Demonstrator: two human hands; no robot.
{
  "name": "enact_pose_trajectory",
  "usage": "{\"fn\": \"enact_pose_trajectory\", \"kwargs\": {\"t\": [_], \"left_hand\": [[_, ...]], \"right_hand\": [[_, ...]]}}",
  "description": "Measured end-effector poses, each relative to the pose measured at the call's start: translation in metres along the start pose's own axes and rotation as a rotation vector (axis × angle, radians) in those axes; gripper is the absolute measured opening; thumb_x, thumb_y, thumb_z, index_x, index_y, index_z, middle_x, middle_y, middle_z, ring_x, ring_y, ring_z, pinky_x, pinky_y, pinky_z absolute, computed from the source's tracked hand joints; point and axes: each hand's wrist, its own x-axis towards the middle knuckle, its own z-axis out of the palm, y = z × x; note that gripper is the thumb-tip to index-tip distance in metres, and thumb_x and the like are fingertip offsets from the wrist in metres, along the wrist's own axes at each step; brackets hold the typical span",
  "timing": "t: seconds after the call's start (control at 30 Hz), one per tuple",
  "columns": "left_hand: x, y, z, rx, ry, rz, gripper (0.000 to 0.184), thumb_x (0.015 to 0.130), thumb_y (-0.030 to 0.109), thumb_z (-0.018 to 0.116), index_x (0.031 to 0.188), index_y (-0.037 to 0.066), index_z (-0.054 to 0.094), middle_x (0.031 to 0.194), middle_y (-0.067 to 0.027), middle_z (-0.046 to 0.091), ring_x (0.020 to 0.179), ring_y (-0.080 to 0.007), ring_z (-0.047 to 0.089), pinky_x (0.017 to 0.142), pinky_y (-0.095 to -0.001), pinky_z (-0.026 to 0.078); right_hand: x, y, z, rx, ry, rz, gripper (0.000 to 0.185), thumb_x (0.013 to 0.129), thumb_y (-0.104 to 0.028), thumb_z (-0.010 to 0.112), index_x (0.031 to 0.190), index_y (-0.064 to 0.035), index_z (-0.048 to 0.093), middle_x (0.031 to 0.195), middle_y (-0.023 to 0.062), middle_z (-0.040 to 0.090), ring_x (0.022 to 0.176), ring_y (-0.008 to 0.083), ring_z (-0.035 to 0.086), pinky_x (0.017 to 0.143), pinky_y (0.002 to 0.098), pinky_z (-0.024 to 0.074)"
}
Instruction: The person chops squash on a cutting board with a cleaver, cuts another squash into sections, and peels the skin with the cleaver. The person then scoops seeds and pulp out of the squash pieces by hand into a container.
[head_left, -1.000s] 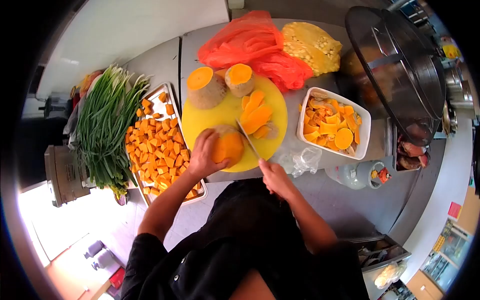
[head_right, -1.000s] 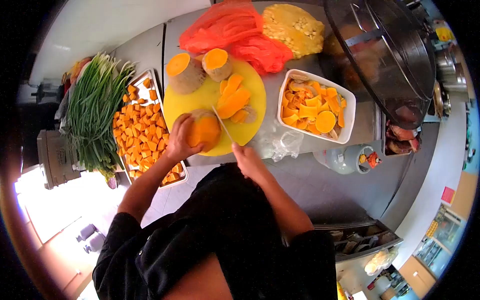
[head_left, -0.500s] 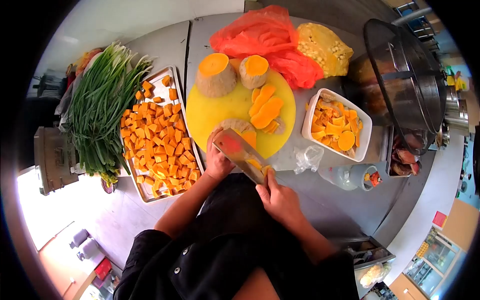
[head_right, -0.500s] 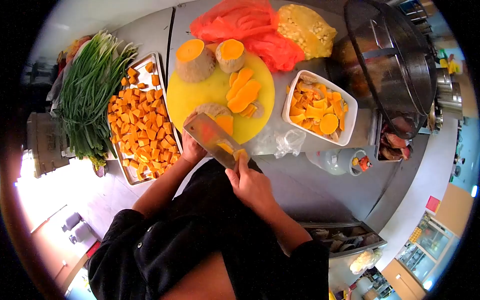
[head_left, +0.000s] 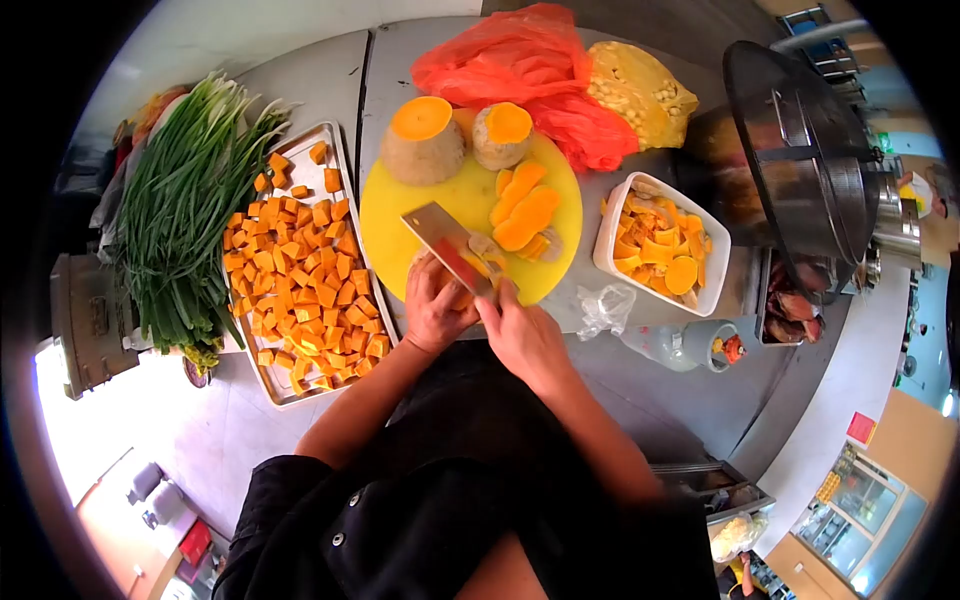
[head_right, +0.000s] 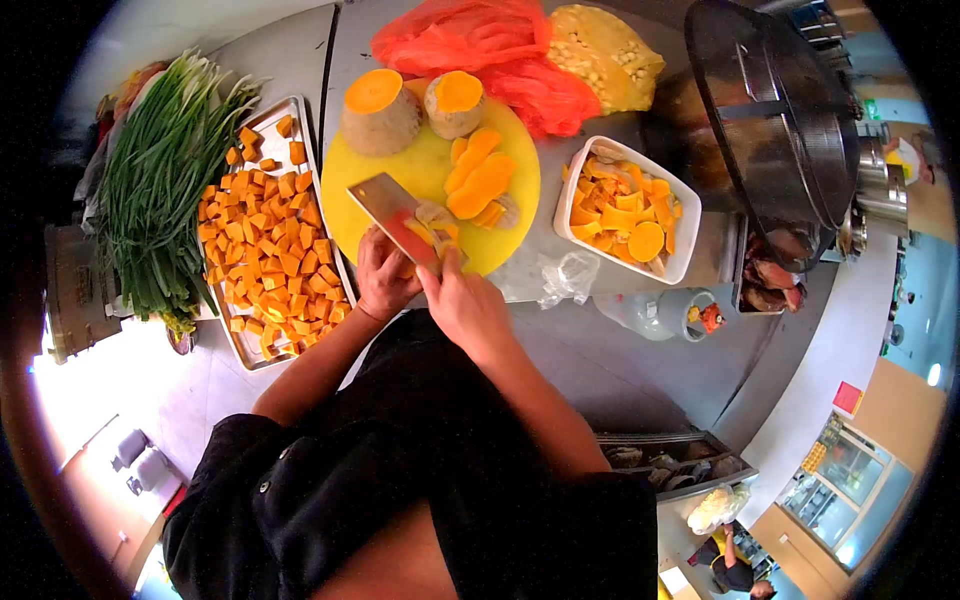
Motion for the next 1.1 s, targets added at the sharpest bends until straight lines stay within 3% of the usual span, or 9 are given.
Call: {"fn": "enact_pose_trajectory", "kwargs": {"t": [0.1, 0.13, 0.23, 0.27, 0.4, 0.57, 0.67, 0.87, 1.1], "left_hand": [[-0.004, -0.006, 0.006, 0.054, 0.025, 0.031, 0.041, 0.065, 0.019, 0.084, 0.104, 0.011, 0.074, 0.123, -0.0183, 0.062, 0.120, -0.0422, 0.059, 0.101, -0.0535, 0.049], [-0.004, -0.004, 0.006, 0.062, 0.028, 0.018, 0.042, 0.065, 0.019, 0.083, 0.106, 0.013, 0.074, 0.120, -0.0171, 0.063, 0.119, -0.0421, 0.060, 0.101, -0.0530, 0.049], [-0.003, 0.002, 0.002, 0.064, -0.006, -0.030, 0.045, 0.064, 0.019, 0.083, 0.108, 0.014, 0.074, 0.120, -0.0162, 0.063, 0.119, -0.0418, 0.060, 0.100, -0.0523, 0.050], [-0.003, 0.001, 0.001, 0.072, -0.028, -0.030, 0.047, 0.063, 0.019, 0.082, 0.109, 0.015, 0.074, 0.120, -0.0153, 0.062, 0.118, -0.0414, 0.060, 0.100, -0.0518, 0.050], [-0.004, 0.001, 0.001, 0.055, -0.029, -0.026, 0.049, 0.062, 0.021, 0.081, 0.110, 0.016, 0.074, 0.119, -0.0145, 0.061, 0.118, -0.0410, 0.060, 0.101, -0.0523, 0.049], [-0.004, 0.002, 0.002, 0.059, -0.028, -0.025, 0.046, 0.062, 0.021, 0.080, 0.108, 0.016, 0.074, 0.118, -0.0145, 0.062, 0.119, -0.0418, 0.060, 0.101, -0.0533, 0.049], [-0.006, 0.002, 0.000, 0.077, -0.047, -0.027, 0.047, 0.063, 0.022, 0.080, 0.109, 0.016, 0.074, 0.118, -0.0148, 0.062, 0.119, -0.0421, 0.059, 0.102, -0.0540, 0.049], [-0.007, 0.000, 0.003, 0.080, -0.059, -0.026, 0.048, 0.062, 0.022, 0.081, 0.108, 0.016, 0.075, 0.120, -0.0150, 0.061, 0.120, -0.0430, 0.059, 0.102, -0.0544, 0.049], [-0.008, -0.003, 0.005, 0.097, -0.081, -0.015, 0.049, 0.063, 0.023, 0.081, 0.111, 0.017, 0.074, 0.120, -0.0152, 0.060, 0.120, -0.0435, 0.059, 0.103, -0.0548, 0.048]], "right_hand": [[0.037, -0.003, 0.016, -0.005, 0.045, 0.006, 0.062, 0.104, -0.047, 0.047, 0.122, 0.0117, 0.057, 0.076, 0.0291, 0.068, 0.072, 0.0482, 0.068, 0.066, 0.0568, 0.0550], [0.038, -0.001, 0.016, 0.013, 0.028, 0.024, 0.057, 0.105, -0.047, 0.046, 0.120, 0.0068, 0.058, 0.080, 0.0307, 0.068, 0.076, 0.0497, 0.067, 0.069, 0.0572, 0.0548], [0.004, 0.010, -0.002, 0.154, 0.034, 0.031, 0.053, 0.105, -0.047, 0.046, 0.119, 0.0028, 0.059, 0.081, 0.0308, 0.068, 0.077, 0.0506, 0.067, 0.071, 0.0590, 0.0539], [-0.013, 0.012, -0.019, 0.121, -0.106, 0.160, 0.051, 0.105, -0.047, 0.046, 0.122, -0.0012, 0.060, 0.083, 0.0303, 0.069, 0.079, 0.0511, 0.066, 0.072, 0.0605, 0.0525], [-0.043, 0.051, -0.025, 0.252, -0.075, 0.123, 0.050, 0.105, -0.046, 0.045, 0.120, -0.0017, 0.061, 0.087, 0.0294, 0.069, 0.084, 0.0514, 0.066, 0.076, 0.0600, 0.0517], [0.041, 0.062, 0.013, 0.338, -0.100, 0.064, 0.053, 0.105, -0.048, 0.045, 0.111, -0.0009, 0.068, 0.094, 0.0321, 0.069, 0.093, 0.0521, 0.065, 0.082, 0.0553, 0.0528], [0.069, 0.066, 0.009, 0.362, -0.271, 0.284, 0.054, 0.105, -0.049, 0.044, 0.114, -0.0022, 0.070, 0.096, 0.0331, 0.068, 0.096, 0.0522, 0.065, 0.083, 0.0532, 0.0532], [-0.022, 0.074, -0.029, 0.392, -0.176, 0.177, 0.050, 0.106, -0.046, 0.044, 0.120, -0.0029, 0.067, 0.095, 0.0316, 0.069, 0.093, 0.0511, 0.065, 0.081, 0.0557, 0.0520], [-0.021, 0.074, -0.024, 0.430, -0.178, 0.204, 0.044, 0.107, -0.042, 0.045, 0.120, -0.0035, 0.062, 0.091, 0.0301, 0.069, 0.092, 0.0517, 0.065, 0.079, 0.0561, 0.0520]]}}
